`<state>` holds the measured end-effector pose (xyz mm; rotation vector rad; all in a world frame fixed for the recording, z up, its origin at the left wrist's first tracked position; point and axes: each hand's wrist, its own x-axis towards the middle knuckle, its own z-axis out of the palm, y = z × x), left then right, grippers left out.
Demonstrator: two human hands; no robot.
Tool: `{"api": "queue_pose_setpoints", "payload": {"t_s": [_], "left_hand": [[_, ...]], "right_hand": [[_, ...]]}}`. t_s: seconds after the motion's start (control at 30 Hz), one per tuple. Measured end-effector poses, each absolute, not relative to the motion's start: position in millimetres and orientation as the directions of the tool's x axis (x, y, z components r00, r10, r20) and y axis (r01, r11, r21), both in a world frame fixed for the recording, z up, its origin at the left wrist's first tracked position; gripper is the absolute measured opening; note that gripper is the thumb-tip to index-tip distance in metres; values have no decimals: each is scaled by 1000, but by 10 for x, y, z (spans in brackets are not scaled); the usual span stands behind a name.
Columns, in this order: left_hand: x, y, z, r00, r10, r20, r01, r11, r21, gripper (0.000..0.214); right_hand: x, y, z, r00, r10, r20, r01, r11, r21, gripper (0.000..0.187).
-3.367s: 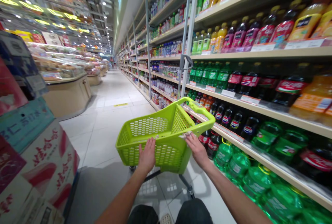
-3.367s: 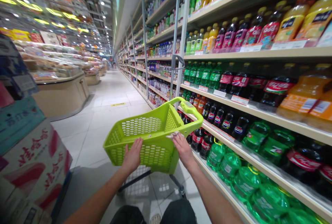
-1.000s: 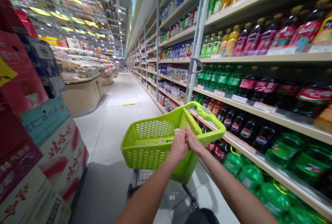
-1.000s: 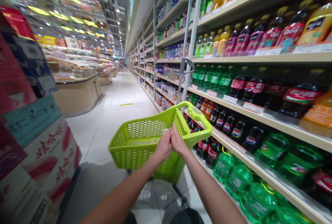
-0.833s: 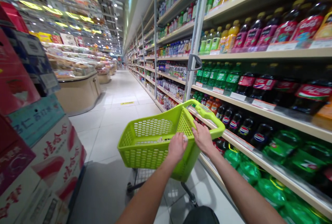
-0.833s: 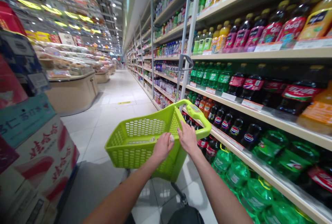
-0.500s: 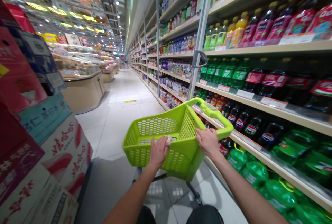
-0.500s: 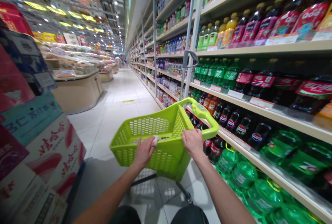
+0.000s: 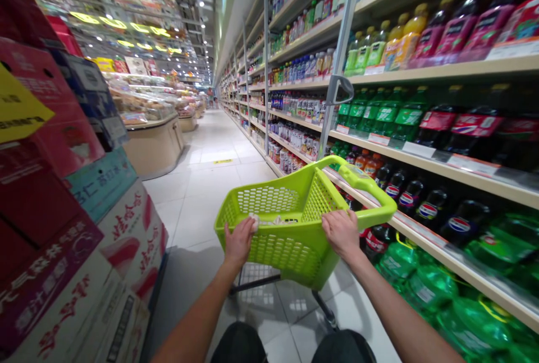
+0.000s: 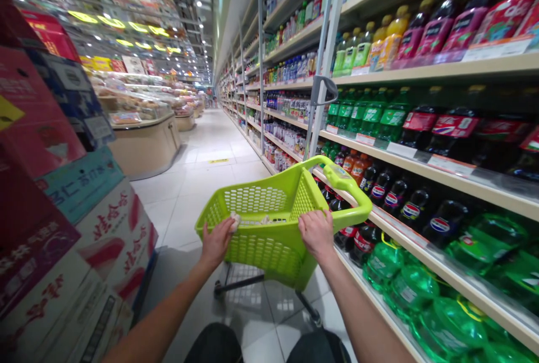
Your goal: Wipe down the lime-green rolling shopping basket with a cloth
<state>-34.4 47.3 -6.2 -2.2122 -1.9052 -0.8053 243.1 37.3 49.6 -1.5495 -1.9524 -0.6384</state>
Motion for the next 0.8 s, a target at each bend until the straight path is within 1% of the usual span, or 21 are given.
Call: {"api": "queue_pose_setpoints", "payload": {"t_s": [0.1, 0.23, 0.3, 0.37, 0.47, 0.53, 0.6, 0.73, 0.8], "left_hand": [[-313, 438, -77, 75, 888, 453, 948, -204, 243, 36], [-173, 395, -87, 153, 877, 455, 933, -280, 227, 38], [-322, 371, -127, 155, 872, 464, 939, -276, 206, 38], [-595, 350, -190, 107, 879, 465, 955, -221, 197, 38], [-959, 339, -284, -76, 882, 466, 973, -37, 228, 40], [-1005, 350, -315, -140, 872, 469, 969, 24, 245, 41], [-870, 377, -310, -87, 879, 469, 970, -32, 240, 40], [-451, 436, -241, 173, 867, 468, 932, -298, 208, 39], [-389, 441, -213, 235, 856, 461, 913, -357, 198, 40]], "right_hand": [[2403, 358, 461, -149, 684, 714, 982, 187, 26, 30], [2494, 349, 435, -200, 680, 705, 972, 227, 57, 28], [2564, 346, 436, -210, 687, 695, 970, 235, 61, 28], [2607, 341, 442, -205, 689, 695, 972, 229, 59, 29], [2590, 326, 450, -195, 689, 698, 975, 215, 61, 29], [2545, 314, 455, -180, 688, 703, 979, 197, 59, 29], [2503, 306, 461, -162, 688, 708, 983, 177, 53, 29], [2498, 303, 467, -162, 694, 701, 983, 172, 57, 29], [2522, 304, 467, -178, 696, 696, 981, 185, 65, 29]]}}
